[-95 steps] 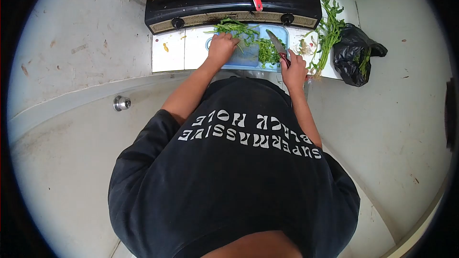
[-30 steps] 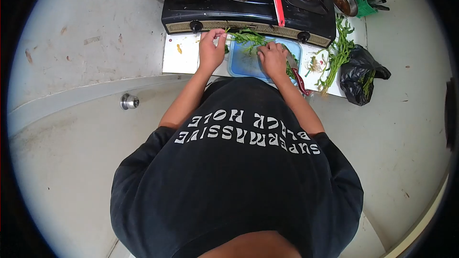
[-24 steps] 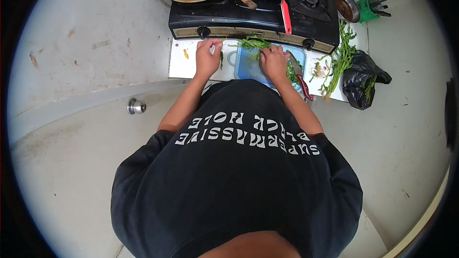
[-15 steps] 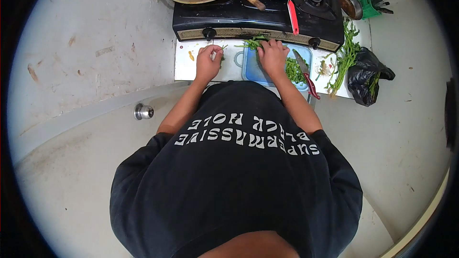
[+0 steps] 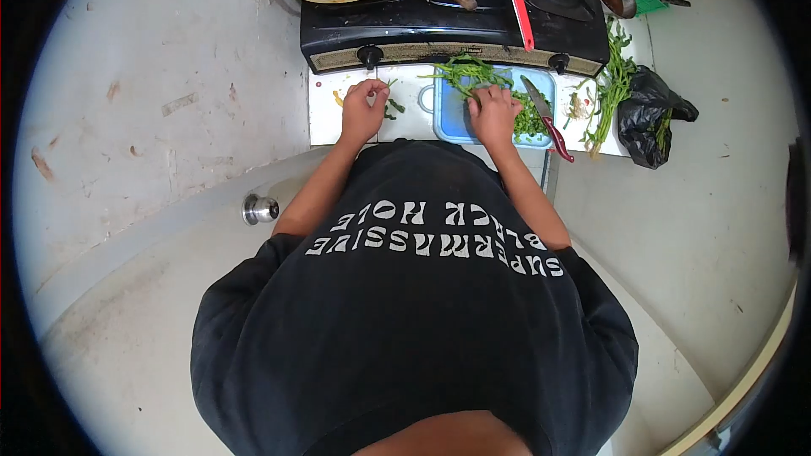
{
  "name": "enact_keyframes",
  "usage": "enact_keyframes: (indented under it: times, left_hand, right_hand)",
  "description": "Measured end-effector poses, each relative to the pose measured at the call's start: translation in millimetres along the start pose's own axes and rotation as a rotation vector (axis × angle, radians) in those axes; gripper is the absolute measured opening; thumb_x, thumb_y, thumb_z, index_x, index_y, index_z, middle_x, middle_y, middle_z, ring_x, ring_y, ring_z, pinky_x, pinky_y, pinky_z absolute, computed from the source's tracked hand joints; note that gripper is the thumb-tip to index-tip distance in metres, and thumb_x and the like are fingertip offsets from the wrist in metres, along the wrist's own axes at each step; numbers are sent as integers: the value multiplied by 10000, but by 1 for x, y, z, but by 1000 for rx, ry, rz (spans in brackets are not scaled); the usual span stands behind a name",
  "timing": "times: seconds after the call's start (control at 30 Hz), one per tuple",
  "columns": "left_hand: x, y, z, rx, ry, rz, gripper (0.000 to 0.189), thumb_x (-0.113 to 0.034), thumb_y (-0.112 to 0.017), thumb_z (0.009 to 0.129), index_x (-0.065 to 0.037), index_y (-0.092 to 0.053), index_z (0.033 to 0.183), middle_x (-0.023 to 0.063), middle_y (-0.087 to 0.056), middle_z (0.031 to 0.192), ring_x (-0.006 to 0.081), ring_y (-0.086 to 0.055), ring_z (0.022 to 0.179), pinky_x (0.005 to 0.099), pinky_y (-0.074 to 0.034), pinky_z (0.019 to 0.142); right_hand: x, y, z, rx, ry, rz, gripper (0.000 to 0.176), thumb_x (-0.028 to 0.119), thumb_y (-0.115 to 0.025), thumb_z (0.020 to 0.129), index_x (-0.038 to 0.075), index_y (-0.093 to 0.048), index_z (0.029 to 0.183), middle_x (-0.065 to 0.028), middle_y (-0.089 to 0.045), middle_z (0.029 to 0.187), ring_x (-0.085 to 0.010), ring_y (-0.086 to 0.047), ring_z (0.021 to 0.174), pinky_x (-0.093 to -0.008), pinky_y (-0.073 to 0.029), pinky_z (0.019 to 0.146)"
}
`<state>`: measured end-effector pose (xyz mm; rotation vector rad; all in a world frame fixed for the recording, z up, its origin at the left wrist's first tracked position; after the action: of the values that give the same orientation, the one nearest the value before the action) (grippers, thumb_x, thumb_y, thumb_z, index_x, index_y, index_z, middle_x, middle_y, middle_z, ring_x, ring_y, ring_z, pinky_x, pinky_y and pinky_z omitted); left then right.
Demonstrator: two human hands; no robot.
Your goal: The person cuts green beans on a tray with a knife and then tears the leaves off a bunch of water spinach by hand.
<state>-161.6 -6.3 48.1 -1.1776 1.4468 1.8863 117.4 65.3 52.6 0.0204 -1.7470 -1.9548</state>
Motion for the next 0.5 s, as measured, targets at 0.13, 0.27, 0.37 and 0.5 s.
enact_keyframes:
  times: [0.13,0.27,0.37,0.5]
  left_hand:
    - [-7,-7,4,65,-14,41,137,-135,-697,945,-33,-725,1032,100,-731,940,232,-649,925,365,-512,877]
    - [-14,-8,11,94,-32,55,146,-156,-698,949,-40,-720,1035,99,-727,947,238,-649,932,370,-510,882]
    - [-14,-5,12,95,-27,38,148,-162,-700,949,-42,-719,1033,96,-725,955,238,-645,939,371,-508,883]
    - [-8,0,7,87,-16,31,144,-160,-702,946,-42,-721,1027,95,-724,959,235,-643,938,368,-508,883]
  right_hand:
    - [-10,-1,17,-105,-76,34,280,282,-737,860,145,-742,1104,-83,-670,1124,-310,-590,1089,-556,-399,892]
    - [-8,0,49,-145,-197,-68,258,306,-727,876,147,-749,1079,-91,-672,1127,-313,-593,1088,-572,-410,879]
    - [-8,-6,56,-59,-310,-219,239,319,-722,882,147,-759,1044,-98,-679,1110,-308,-602,1072,-566,-408,876]
    - [-7,-6,52,-115,-251,-82,185,268,-721,889,125,-762,999,-88,-695,1015,-307,-617,1019,-549,-400,861]
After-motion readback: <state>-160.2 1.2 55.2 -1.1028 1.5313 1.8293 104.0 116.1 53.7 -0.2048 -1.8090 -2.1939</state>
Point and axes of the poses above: each hand's wrist, its own z-axis towards the middle knuckle, its own y-axis out of the back of the hand, x = y × z, the point moved 6 cm from there along z, towards the middle knuckle
